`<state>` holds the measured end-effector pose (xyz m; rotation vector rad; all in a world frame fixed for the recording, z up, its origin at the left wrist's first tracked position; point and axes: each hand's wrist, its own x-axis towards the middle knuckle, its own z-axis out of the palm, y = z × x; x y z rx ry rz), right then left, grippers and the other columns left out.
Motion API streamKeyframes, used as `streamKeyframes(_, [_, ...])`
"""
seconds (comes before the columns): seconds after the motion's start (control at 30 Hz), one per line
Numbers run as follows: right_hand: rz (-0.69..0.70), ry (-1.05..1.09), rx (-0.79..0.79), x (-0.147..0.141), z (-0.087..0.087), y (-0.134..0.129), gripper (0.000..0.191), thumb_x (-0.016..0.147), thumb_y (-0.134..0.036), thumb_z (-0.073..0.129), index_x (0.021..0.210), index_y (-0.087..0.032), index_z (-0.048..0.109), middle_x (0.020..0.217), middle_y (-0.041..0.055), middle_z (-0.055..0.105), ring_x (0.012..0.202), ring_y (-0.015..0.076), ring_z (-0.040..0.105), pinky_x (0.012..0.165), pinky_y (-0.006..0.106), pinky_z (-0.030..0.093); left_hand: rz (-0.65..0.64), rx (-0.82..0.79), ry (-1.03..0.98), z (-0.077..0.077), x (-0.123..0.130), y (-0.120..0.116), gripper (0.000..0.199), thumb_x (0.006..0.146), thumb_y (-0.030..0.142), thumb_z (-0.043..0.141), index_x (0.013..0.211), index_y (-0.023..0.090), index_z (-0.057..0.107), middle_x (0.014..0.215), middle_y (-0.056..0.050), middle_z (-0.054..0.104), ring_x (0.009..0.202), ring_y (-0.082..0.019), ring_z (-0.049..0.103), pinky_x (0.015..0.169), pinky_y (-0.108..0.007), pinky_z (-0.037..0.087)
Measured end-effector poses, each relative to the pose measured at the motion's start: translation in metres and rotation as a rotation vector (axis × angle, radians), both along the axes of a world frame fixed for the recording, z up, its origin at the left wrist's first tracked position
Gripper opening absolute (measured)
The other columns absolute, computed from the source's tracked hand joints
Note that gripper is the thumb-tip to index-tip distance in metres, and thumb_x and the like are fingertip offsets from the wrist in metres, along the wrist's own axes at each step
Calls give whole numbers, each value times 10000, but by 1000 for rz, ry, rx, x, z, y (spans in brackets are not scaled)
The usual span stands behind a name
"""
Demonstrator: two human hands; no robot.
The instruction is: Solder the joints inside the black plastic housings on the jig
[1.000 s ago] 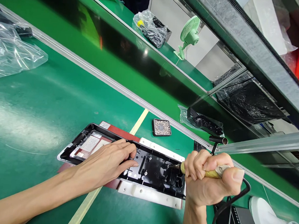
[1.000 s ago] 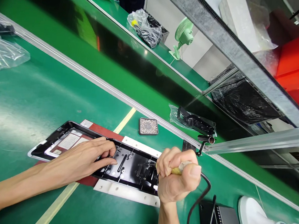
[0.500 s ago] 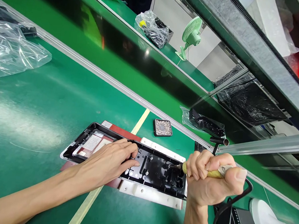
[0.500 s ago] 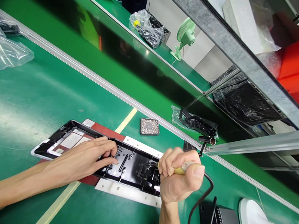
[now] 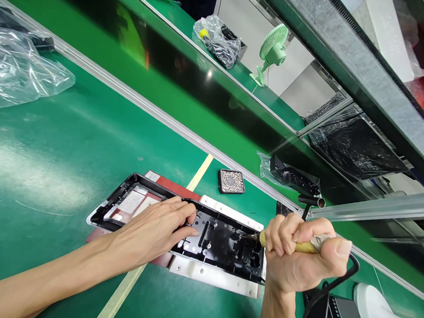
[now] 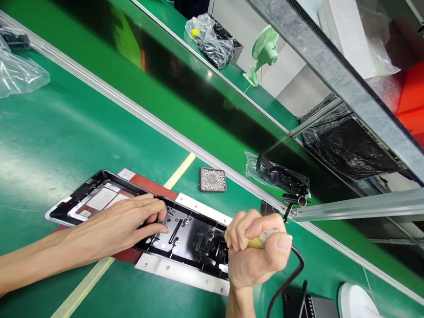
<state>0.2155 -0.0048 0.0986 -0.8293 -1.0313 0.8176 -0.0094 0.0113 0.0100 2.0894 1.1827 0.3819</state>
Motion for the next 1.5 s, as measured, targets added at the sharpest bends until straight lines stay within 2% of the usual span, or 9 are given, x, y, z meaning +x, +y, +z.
streamKeyframes(0.5, [-6,1,1,-3,1,0,427,900,-483,459,577,-209,520,402,-70,363,297,80,301,297,199,293,8,50,-41,-1,-1,-1,176,965,347,574,846,220,544,805,15,576,812,-180,554,656,-287,342])
streamKeyframes(1.2, [20,-8,19,-4,-1,0,444,920,-513,452,600,-211,512,407,-73,355,311,80,312,307,196,307,4,4,13,4,1,0,162,969,333,576,865,213,544,828,3,572,830,-191,555,664,-286,337])
streamKeyframes(1.5, [3,-5,3,-4,1,0,462,900,-543,476,582,-209,519,397,-72,359,303,81,307,307,193,292,7,46,-18,1,0,-1,182,969,346,564,845,217,530,803,6,567,800,-186,555,646,-284,337])
